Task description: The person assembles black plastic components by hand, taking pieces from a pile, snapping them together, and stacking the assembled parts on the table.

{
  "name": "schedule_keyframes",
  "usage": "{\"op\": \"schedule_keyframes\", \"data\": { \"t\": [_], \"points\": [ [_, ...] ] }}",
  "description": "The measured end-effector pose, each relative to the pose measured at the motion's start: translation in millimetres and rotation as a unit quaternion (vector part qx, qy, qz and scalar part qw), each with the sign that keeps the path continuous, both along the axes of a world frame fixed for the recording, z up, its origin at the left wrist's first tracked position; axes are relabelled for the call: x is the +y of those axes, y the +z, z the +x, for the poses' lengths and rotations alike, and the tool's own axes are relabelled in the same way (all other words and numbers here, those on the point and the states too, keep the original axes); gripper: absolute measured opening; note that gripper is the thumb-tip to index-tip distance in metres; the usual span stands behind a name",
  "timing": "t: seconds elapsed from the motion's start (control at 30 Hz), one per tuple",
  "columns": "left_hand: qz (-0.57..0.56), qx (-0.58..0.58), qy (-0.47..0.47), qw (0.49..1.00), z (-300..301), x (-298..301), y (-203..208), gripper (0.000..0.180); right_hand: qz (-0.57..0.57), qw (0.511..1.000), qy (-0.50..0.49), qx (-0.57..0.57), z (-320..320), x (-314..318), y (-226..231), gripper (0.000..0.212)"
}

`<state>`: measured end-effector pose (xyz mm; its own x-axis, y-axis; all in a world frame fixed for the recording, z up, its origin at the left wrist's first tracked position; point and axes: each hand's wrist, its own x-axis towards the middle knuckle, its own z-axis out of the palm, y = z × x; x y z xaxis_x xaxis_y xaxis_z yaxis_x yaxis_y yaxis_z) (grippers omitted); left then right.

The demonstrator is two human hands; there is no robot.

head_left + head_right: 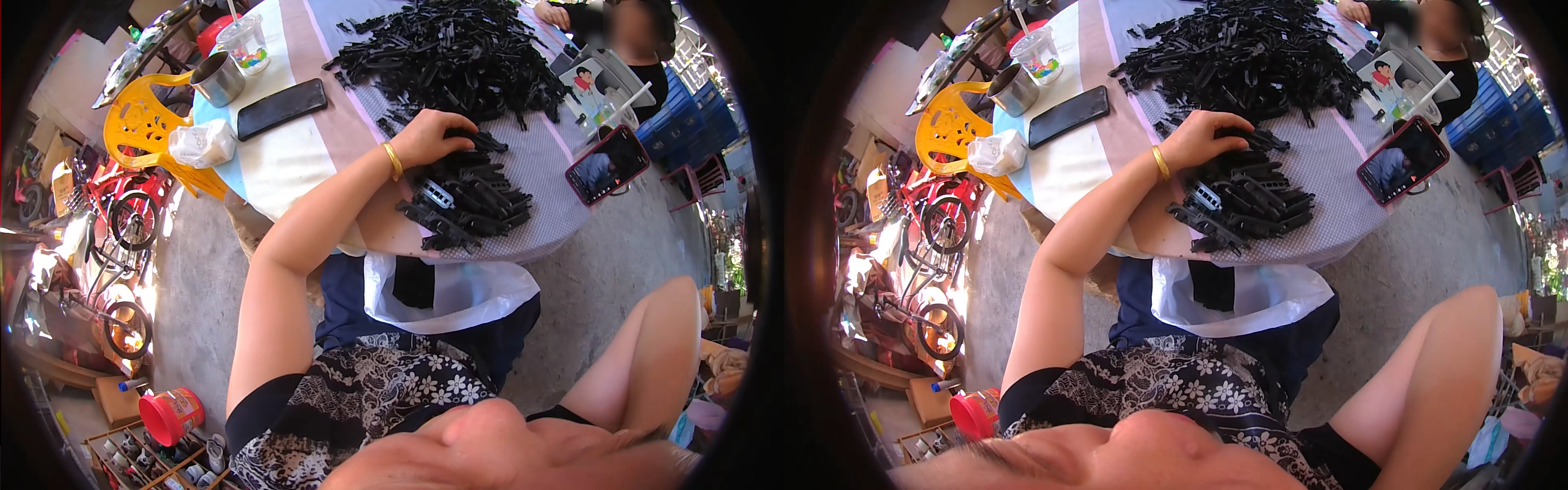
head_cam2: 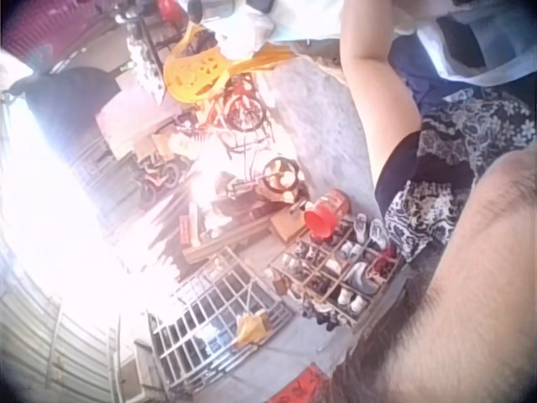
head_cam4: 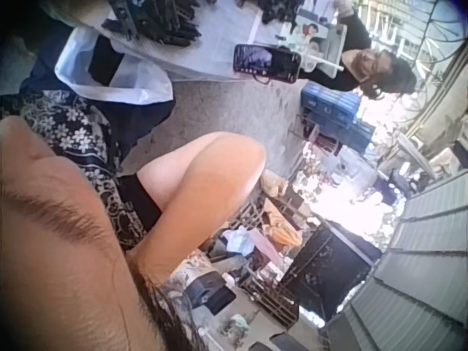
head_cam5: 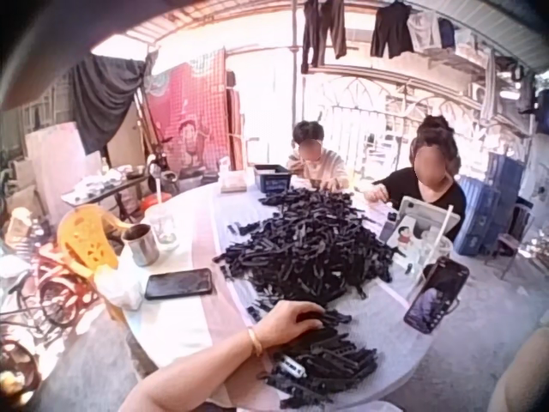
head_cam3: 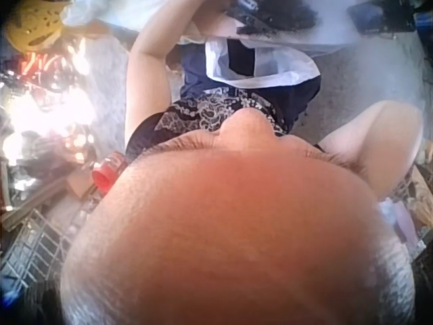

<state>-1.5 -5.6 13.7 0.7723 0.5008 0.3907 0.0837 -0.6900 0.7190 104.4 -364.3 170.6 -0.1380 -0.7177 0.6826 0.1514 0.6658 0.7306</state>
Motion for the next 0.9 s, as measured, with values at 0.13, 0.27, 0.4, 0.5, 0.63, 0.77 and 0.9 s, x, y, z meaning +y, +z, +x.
{"op": "schedule_keyframes", "data": {
  "t": [0.13,0.27,0.4,0.5,0.63,0.77,0.9],
  "points": [
    [0.031,-0.025,-0.007,0.999,-1.1,2.9,-5.1,0.027,0.009,1.0,-0.004,-0.001,-2.0,-5.9,-0.2,0.062],
    [0.026,-0.004,-0.003,1.0,-0.5,2.5,-3.0,0.028,0.02,1.0,-0.009,-0.003,-2.9,-12.3,0.1,0.062],
    [0.015,-0.007,-0.01,1.0,-0.7,4.8,-9.1,0.028,0.034,0.999,-0.01,-0.002,-5.3,-16.7,1.1,0.062],
    [0.025,-0.009,-0.011,1.0,-0.9,4.6,-7.2,0.028,0.042,0.999,-0.009,0.0,-6.0,-19.7,1.4,0.062],
    [0.015,0.005,-0.017,1.0,-1.7,2.9,-3.3,0.028,0.049,0.999,-0.007,0.005,-6.9,-21.9,1.3,0.061],
    [0.019,0.009,-0.035,0.999,-2.3,5.7,-4.7,0.029,0.061,0.998,-0.006,0.007,-8.1,-23.0,1.3,0.061],
    [0.015,0.003,-0.065,0.998,-3.5,4.9,-4.8,0.029,0.07,0.998,-0.002,0.01,-8.8,-23.3,1.4,0.061]
  ]
}}
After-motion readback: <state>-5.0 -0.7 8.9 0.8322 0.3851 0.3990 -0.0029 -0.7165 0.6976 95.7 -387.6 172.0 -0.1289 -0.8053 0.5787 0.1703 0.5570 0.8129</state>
